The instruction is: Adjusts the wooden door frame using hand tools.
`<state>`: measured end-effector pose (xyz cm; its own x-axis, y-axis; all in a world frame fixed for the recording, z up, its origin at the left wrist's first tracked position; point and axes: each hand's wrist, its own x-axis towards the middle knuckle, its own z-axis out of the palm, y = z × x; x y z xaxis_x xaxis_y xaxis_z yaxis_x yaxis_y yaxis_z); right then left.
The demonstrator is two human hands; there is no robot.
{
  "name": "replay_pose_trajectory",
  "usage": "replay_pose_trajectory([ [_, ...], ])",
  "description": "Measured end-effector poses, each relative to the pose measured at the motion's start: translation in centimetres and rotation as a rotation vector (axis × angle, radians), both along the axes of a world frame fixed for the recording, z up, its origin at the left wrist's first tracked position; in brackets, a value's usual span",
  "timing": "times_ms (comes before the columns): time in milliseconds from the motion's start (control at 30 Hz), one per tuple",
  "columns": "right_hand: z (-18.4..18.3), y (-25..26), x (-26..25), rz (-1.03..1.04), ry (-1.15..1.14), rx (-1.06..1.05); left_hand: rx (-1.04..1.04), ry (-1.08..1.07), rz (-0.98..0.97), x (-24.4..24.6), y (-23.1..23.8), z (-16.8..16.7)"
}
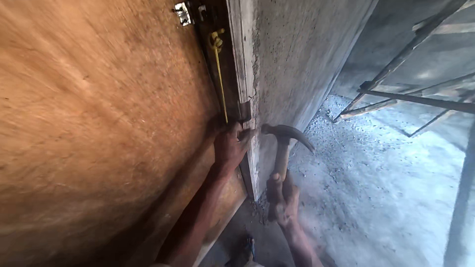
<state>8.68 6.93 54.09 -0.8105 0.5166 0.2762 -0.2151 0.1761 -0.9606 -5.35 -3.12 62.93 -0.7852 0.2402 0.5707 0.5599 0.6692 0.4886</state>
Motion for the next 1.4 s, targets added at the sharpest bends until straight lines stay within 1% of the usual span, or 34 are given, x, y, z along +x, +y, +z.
replay_pose_trajectory([
  [67,0.2,-1.2,-1.4,-0.011,0.039,-0.038,-0.065,-0.046,0.006,-0.1,-0.4,0.3],
  [133,0.8,-1.9,-2.3,0.004,-0.047,-0.065,-0.107,-0.039,0.011,-0.3,-0.6,0.3],
  [233,0.2,-2.4,-2.9,-0.022,-0.035,-0.063,-0.128,-0.01,-0.003,-0.8,-0.5,0.2],
  [333,0.2,-2.2,-2.7,0.008,-0.061,-0.101,-0.118,0.0,-0.001,-0.8,-0.5,0.0],
  [400,0.1,-2.2,-2.9,-0.012,-0.028,-0.109,-0.115,0.048,-0.006,-0.9,-0.5,-0.2],
  [467,0.8,-1.8,-2.9,0.004,-0.05,-0.091,-0.099,0.06,-0.005,-1.1,-0.3,-0.3],
  [567,0.7,-1.3,-2.6,0.0,-0.074,-0.022,-0.096,0.068,0.009,-0.9,0.3,-0.6],
  [667,1.2,-0.2,-1.9,0.058,-0.119,-0.041,-0.031,0.122,-0.002,-0.9,0.9,-1.3],
  [767,0.7,0.3,-1.7,0.033,-0.059,-0.033,-0.01,0.121,-0.02,-1.1,0.8,-1.1],
  [867,0.5,0.5,-1.0,0.027,-0.042,-0.08,-0.001,0.126,-0.026,-1.0,0.7,-1.3],
  [933,0.5,1.0,-1.0,0.023,-0.041,-0.109,0.012,0.099,-0.053,-1.2,0.7,-1.0],
  [1100,0.3,1.6,-0.9,0.034,-0.081,-0.094,0.009,0.083,-0.07,-1.3,0.5,-1.3],
  [1167,0.3,0.9,-0.8,0.034,-0.07,-0.126,0.022,0.08,-0.049,-0.9,0.4,-1.6],
  [1267,1.0,-0.6,-2.1,0.024,0.027,-0.202,0.034,0.094,-0.064,-1.3,0.5,-1.6],
  [1400,1.2,-0.6,-2.4,0.053,-0.073,-0.07,-0.02,0.082,-0.017,-1.2,0.2,-1.5],
])
